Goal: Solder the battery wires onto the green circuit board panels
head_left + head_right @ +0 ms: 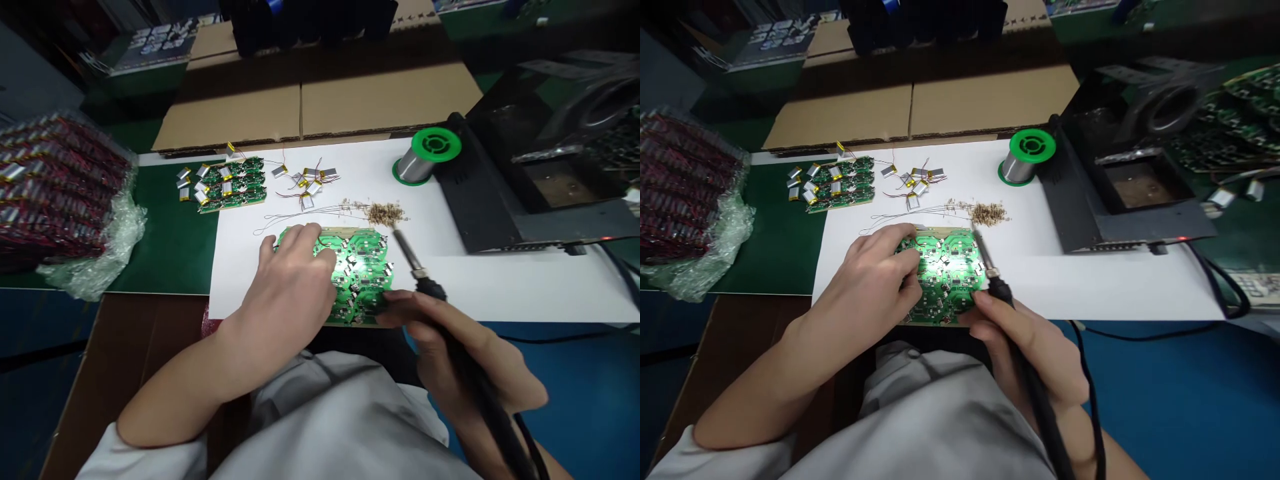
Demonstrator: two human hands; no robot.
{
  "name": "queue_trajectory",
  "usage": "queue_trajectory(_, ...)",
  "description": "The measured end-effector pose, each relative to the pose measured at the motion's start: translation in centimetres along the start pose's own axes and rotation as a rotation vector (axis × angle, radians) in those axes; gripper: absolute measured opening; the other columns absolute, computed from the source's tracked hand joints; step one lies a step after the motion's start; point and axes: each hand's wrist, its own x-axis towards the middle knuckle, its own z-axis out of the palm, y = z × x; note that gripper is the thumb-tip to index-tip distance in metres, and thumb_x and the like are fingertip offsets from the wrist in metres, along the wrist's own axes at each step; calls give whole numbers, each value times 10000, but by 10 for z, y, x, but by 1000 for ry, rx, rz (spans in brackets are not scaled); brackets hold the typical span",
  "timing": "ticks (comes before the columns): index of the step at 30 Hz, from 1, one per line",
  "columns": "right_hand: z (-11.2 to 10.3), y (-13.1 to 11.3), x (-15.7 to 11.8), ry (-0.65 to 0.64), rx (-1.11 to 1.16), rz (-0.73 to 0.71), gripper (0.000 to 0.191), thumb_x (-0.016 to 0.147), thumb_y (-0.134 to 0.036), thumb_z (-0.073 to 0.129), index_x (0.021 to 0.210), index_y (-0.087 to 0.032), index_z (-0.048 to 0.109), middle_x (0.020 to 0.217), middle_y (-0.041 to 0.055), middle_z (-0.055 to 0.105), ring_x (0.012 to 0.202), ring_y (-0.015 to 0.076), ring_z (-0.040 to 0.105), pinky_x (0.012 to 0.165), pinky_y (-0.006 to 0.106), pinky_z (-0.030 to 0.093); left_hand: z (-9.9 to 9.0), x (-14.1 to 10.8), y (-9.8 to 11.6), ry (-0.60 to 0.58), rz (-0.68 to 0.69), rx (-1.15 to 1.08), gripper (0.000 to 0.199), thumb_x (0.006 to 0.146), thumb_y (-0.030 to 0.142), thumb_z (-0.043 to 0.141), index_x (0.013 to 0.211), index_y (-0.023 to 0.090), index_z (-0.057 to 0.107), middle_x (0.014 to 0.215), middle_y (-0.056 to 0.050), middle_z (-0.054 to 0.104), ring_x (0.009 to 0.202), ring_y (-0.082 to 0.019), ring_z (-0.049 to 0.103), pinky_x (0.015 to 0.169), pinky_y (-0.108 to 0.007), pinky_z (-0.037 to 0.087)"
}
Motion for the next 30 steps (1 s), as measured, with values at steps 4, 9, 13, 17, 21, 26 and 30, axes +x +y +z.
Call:
queue_trajectory(4, 1, 11, 3, -132, -135, -199, 198, 951, -278, 748, 1147, -295, 733, 1084, 42, 818, 1011, 267, 796, 854, 393, 689, 0, 0, 0, 7, -1, -8, 241, 908, 15, 502, 885, 152, 699, 1259, -196, 676, 1228, -364, 643, 1016, -578, 541)
queue_trajectory(9, 8, 21, 1, -167, -125, -277, 336, 876, -165, 818, 1158, -240, 650, 1231, 91, 789, 1193, 292, 733, 977, 487, 662, 1, 1, -2, 32, 21, -43, 242, 912, 23, 496, 874, 144, 702, 1285, -208, 669, 1188, -381, 662, 943, -580, 595)
queue_trajectory(13, 10, 26, -2, -106, -129, -249, 347, 854, -83, 799, 1128, -247, 661, 1201, 74, 796, 1131, 275, 766, 943, 428, 685, 5, 3, -1, 76, 26, -49, 229, 881, 6, 514, 872, 149, 692, 1321, -207, 659, 1174, -375, 671, 925, -570, 614)
queue_trajectory(17, 11, 29, 0, -66, -141, -253, 304, 867, -105, 780, 1111, -246, 665, 1166, 84, 801, 1122, 289, 774, 911, 416, 700, 8, 7, -4, 114, 38, -86, 220, 856, -3, 514, 855, 153, 670, 1298, -207, 673, 1178, -381, 677, 923, -572, 612)
queue_trajectory(21, 12, 29, 3, -61, -154, -268, 310, 891, -140, 769, 1153, -253, 648, 1161, 94, 806, 1119, 283, 778, 911, 409, 701, -3, 14, -27, -10, 25, -263, 191, 870, 53, 550, 771, 188, 642, 1347, -155, 667, 1249, -342, 662, 980, -498, 594)
queue_trajectory(26, 10, 27, 9, -54, -145, -320, 211, 952, -240, 737, 1139, -218, 641, 1116, 108, 822, 1075, 254, 784, 928, 387, 686, -26, 37, -68, -99, -109, -300, 197, 919, 187, 547, 760, 222, 657, 1078, -78, 737, 1039, -286, 710, 882, -419, 578)
queue_trajectory(30, 13, 28, 5, -24, -128, -314, 243, 977, -373, 713, 1145, -212, 643, 1134, 119, 816, 1123, 264, 755, 927, 396, 668, -20, 67, -78, -28, -169, -186, 185, 944, 170, 529, 868, 208, 693, 992, -86, 745, 949, -274, 695, 862, -422, 545)
